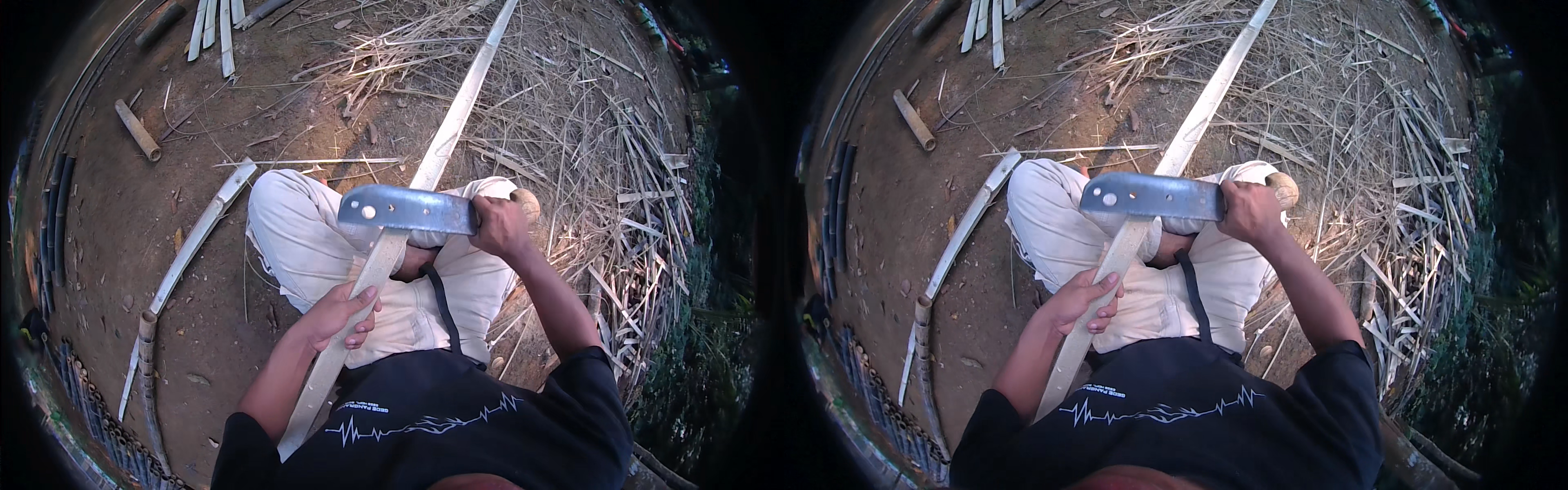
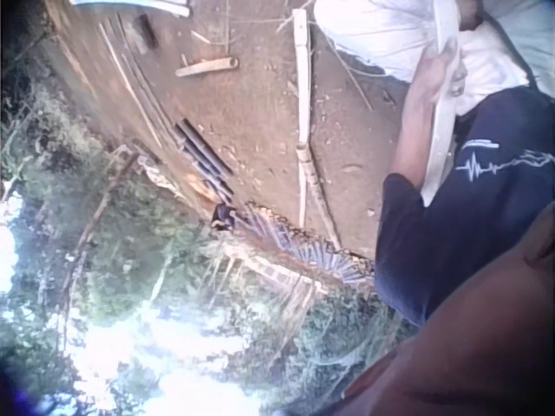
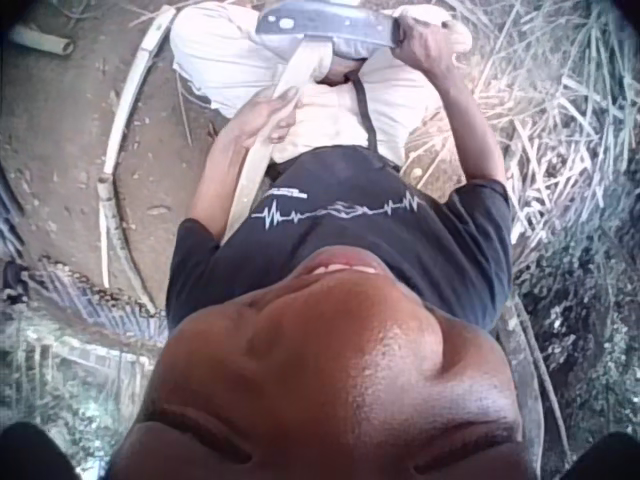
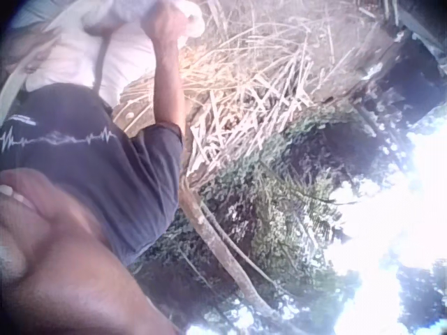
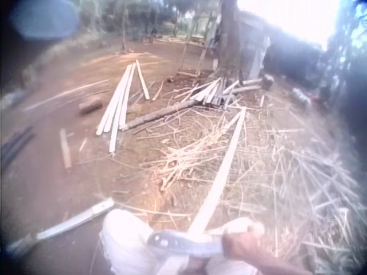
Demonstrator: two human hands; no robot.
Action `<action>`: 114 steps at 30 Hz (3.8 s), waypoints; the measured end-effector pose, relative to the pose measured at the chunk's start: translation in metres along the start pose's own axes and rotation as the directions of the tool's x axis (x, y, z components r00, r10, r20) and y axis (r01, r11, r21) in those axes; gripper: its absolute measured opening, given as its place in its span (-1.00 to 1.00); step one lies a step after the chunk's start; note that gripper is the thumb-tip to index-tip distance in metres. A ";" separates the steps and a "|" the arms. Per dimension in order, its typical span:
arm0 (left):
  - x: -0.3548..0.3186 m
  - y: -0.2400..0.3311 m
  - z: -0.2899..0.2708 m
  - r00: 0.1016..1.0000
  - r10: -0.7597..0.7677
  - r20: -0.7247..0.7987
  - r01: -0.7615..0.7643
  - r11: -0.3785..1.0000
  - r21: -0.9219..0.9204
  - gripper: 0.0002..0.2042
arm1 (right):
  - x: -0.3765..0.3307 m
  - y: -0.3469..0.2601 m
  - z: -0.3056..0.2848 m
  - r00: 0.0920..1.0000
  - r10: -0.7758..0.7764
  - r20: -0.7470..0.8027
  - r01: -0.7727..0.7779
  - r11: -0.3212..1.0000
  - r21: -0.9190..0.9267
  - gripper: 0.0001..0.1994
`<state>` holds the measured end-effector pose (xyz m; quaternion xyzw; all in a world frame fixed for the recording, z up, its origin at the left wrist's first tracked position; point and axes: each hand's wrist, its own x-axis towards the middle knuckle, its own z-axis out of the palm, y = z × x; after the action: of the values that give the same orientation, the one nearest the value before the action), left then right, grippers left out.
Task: The person shaves and strips the outer layer from a bamboo pole using a machete while sitting on the ground.
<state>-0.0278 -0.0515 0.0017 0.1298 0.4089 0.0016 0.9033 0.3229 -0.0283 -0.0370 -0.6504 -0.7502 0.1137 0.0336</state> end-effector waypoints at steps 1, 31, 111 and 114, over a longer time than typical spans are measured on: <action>-0.004 -0.001 0.001 1.000 -0.016 -0.015 0.016 1.000 0.003 -0.67 | 0.016 0.015 0.001 0.979 0.204 0.024 -0.205 0.978 0.036 -0.81; -0.093 -0.052 -0.002 0.991 -0.096 -0.090 0.089 0.993 -0.072 -0.67 | 0.111 0.177 0.002 0.785 0.613 -0.086 -0.619 0.780 -0.095 -0.64; -0.087 -0.109 0.024 0.858 0.151 -0.491 0.013 0.949 0.314 -0.73 | 0.048 0.019 0.010 0.996 -0.080 0.041 0.080 0.997 -0.004 -0.76; -0.109 -0.127 0.010 0.886 0.093 -0.455 0.025 0.969 0.246 -0.74 | 0.082 0.067 0.026 0.988 0.139 0.070 -0.142 0.989 0.031 -0.79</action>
<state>-0.1061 -0.1887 0.0581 0.2432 0.6070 -0.0018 0.7566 0.3699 0.0579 -0.0844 -0.6968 -0.7011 0.1510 0.0119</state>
